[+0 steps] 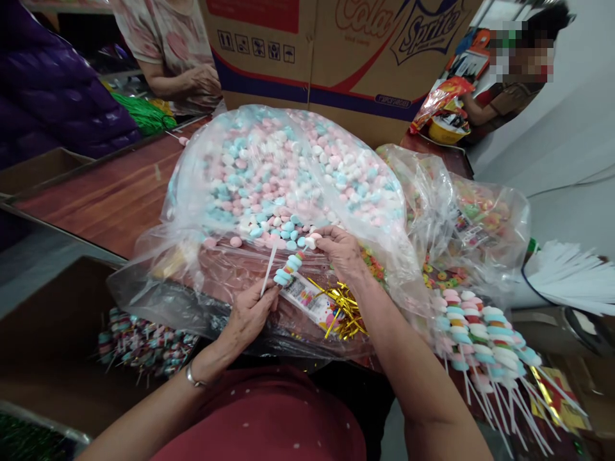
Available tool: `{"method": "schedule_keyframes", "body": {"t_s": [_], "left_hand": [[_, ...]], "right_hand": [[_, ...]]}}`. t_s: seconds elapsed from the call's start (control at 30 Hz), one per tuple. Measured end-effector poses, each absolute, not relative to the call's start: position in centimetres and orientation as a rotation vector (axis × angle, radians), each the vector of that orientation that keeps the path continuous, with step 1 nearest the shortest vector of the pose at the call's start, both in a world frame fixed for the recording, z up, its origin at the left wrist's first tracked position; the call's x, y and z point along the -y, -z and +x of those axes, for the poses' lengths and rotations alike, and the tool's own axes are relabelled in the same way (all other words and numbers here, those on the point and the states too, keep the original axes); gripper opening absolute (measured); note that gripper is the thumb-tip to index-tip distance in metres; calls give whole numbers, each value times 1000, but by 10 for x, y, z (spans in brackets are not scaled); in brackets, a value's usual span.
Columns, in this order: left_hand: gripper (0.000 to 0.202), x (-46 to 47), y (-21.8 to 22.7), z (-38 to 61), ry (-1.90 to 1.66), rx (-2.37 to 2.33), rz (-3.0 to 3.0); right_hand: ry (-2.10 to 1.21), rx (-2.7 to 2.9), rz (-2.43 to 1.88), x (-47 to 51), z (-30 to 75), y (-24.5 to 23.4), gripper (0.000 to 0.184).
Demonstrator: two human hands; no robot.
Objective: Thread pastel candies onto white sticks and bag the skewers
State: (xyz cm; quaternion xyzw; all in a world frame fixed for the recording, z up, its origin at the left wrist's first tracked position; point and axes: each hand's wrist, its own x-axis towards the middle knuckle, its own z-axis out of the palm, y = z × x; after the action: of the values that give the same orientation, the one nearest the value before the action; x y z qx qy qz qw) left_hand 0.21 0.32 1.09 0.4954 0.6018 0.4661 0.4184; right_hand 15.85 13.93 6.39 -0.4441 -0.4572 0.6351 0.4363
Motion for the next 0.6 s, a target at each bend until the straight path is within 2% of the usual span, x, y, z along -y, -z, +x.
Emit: {"method": "schedule_keyframes", "body": {"t_s": [0.17,0.37,0.6], "left_hand": [[35,-3,-10,2,-1157,-1515,1227],[34,-3,-10,1,-1165,-1496,1223],[30,-3,-11,4,-1195,-1542,1198]], "right_hand": [[-1586,1250,-1064,-138,158,-63,24],[-1400,1555,-1073,-140,165,-62,19],[-1347,1582,-1098,-131,162,-45,30]]}}
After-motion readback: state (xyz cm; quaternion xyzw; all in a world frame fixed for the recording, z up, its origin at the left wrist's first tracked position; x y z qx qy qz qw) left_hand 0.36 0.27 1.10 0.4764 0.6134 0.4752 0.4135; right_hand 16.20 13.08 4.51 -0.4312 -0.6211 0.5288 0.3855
